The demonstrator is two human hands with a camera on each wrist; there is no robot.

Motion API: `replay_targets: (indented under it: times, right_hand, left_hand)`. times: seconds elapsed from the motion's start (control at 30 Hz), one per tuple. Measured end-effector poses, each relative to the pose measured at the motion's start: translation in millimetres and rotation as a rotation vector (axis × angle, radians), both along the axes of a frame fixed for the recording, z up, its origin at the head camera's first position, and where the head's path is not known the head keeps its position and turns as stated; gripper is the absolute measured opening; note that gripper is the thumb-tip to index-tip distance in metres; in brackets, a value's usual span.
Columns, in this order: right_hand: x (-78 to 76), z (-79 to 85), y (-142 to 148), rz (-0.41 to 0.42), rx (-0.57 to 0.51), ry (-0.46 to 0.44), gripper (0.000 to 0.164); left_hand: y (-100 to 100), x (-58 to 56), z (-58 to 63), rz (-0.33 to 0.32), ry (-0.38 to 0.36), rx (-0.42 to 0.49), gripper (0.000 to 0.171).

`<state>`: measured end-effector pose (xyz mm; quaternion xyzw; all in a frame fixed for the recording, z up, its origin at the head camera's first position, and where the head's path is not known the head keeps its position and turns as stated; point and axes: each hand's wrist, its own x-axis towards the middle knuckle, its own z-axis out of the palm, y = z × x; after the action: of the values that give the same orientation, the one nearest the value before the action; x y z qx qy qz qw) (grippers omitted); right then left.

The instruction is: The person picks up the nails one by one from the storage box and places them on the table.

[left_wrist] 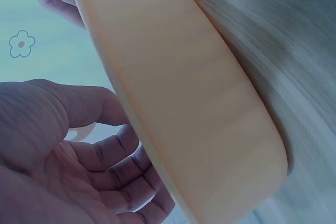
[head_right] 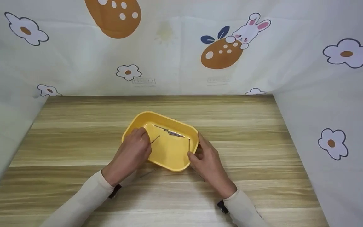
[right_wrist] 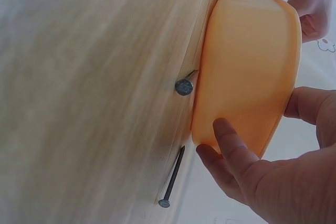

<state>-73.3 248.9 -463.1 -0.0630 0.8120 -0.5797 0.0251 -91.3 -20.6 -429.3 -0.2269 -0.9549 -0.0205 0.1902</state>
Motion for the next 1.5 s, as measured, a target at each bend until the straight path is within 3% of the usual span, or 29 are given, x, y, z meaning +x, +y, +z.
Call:
replay_targets:
  times: [0.3, 0.8, 1.5]
  right_hand:
    - [0.4, 0.6, 0.2, 0.0, 0.0, 0.001, 0.081]
    - [-0.9, 0.2, -0.3, -0.002, 0.027, -0.001, 0.081]
    - [-0.2, -0.9, -0.1, -0.011, 0.048, -0.012, 0.081]
  left_hand:
    - [-2.4, 5.1, 3.6, -0.001, -0.032, 0.026, 0.007]
    - [-13.6, 17.3, 3.2, -0.018, 0.024, 0.039, 0.01]
    - [-24.3, 33.8, 0.9, -0.037, 0.04, 0.057, 0.009]
